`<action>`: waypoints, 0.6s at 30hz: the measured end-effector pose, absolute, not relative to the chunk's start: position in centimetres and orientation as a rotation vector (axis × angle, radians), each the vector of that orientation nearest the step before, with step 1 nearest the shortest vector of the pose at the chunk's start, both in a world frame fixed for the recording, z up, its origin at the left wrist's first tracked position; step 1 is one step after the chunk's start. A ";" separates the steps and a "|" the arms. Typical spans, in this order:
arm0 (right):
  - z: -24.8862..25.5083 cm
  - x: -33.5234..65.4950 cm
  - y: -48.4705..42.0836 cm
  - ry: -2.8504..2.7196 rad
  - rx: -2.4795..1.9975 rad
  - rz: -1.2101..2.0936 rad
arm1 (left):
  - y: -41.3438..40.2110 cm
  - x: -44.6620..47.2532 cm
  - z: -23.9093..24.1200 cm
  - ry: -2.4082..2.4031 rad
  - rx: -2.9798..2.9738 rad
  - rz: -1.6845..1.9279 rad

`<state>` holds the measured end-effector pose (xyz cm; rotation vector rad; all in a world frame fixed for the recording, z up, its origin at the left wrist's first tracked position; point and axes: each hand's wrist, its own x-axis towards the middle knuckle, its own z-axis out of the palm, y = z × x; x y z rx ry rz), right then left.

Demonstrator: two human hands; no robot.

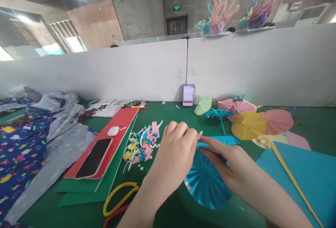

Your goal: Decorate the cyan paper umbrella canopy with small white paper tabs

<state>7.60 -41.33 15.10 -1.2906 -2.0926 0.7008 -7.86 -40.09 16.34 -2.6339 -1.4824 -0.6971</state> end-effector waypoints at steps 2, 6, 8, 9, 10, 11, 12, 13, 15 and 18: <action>14.9 7.7 -41.3 -2.110 -1.321 0.651 | -39.9 -7.5 16.2 -1.480 -2.608 -0.647; 14.7 7.9 -41.2 -2.165 -1.405 0.582 | -39.7 -7.0 15.8 -1.490 -2.587 -0.578; 14.7 8.0 -41.1 -2.183 -1.428 0.575 | -39.6 -6.9 15.6 -1.491 -2.587 -0.574; 14.8 8.0 -41.1 -2.189 -1.430 0.579 | -39.6 -6.9 15.6 -1.491 -2.588 -0.576; 14.9 8.0 -41.1 -2.192 -1.426 0.585 | -39.5 -6.8 15.5 -1.487 -2.589 -0.579; 15.0 8.1 -41.1 -2.196 -1.413 0.594 | -39.5 -6.9 15.5 -1.480 -2.594 -0.581; 15.1 8.1 -41.1 -2.197 -1.397 0.604 | -39.5 -6.9 15.5 -1.471 -2.598 -0.584; 15.3 8.2 -41.2 -2.194 -1.375 0.615 | -39.4 -6.9 15.5 -1.460 -2.606 -0.586; 15.5 8.4 -41.3 -2.178 -1.331 0.637 | -39.4 -7.0 15.6 -1.437 -2.627 -0.593; 15.7 8.8 -41.5 -2.162 -1.309 0.655 | -39.3 -7.2 15.7 -1.427 -2.650 -0.617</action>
